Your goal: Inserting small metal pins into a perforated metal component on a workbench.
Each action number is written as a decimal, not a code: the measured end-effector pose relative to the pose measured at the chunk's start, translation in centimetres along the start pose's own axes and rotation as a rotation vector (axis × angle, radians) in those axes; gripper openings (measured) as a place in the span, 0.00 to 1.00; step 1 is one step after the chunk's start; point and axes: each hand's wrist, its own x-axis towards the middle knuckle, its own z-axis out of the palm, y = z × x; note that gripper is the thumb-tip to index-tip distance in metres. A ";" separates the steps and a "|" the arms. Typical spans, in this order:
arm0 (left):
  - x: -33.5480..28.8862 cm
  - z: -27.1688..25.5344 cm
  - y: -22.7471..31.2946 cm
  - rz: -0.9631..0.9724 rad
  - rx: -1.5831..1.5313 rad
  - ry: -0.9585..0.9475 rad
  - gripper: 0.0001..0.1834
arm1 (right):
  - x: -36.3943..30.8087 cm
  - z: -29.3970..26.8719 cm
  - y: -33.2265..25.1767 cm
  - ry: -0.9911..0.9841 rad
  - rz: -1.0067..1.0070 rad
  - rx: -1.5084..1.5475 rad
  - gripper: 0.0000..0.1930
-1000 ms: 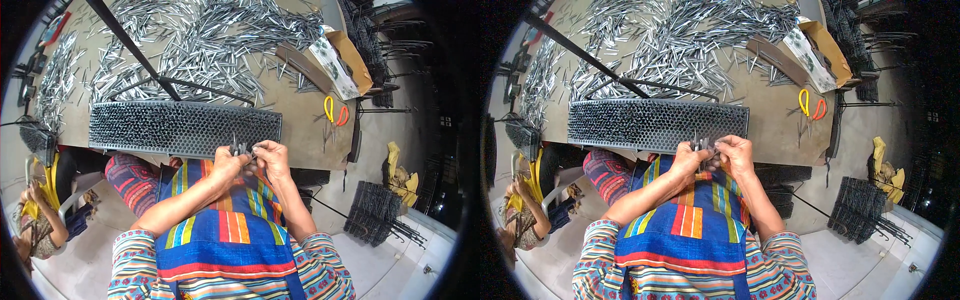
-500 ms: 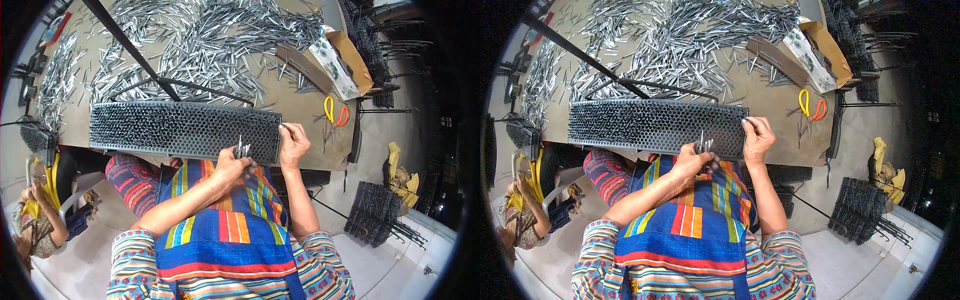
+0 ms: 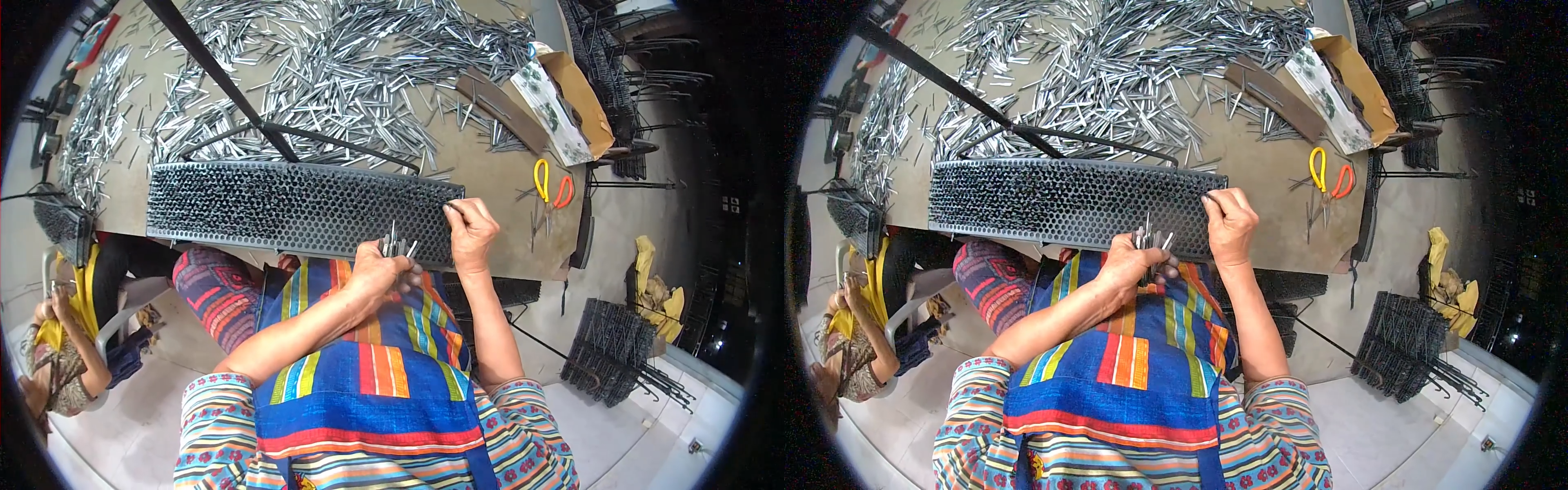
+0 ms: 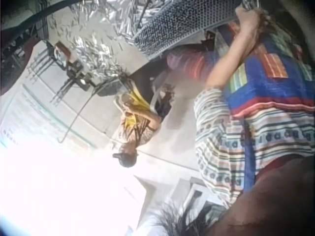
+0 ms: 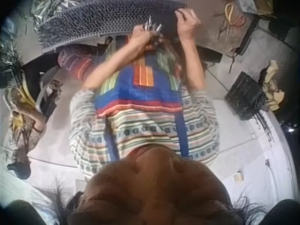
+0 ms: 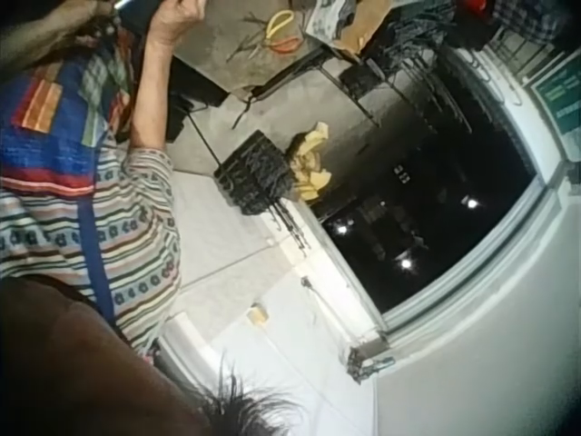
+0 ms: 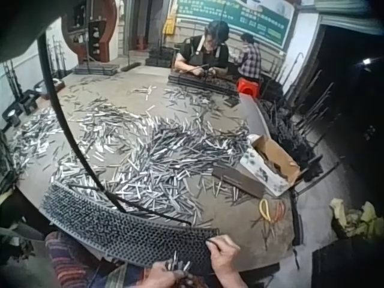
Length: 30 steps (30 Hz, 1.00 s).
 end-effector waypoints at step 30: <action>0.1 0.3 0.1 -0.014 -0.233 -0.017 0.06 | -2.5 -0.7 -1.6 0.019 -0.009 -0.032 0.08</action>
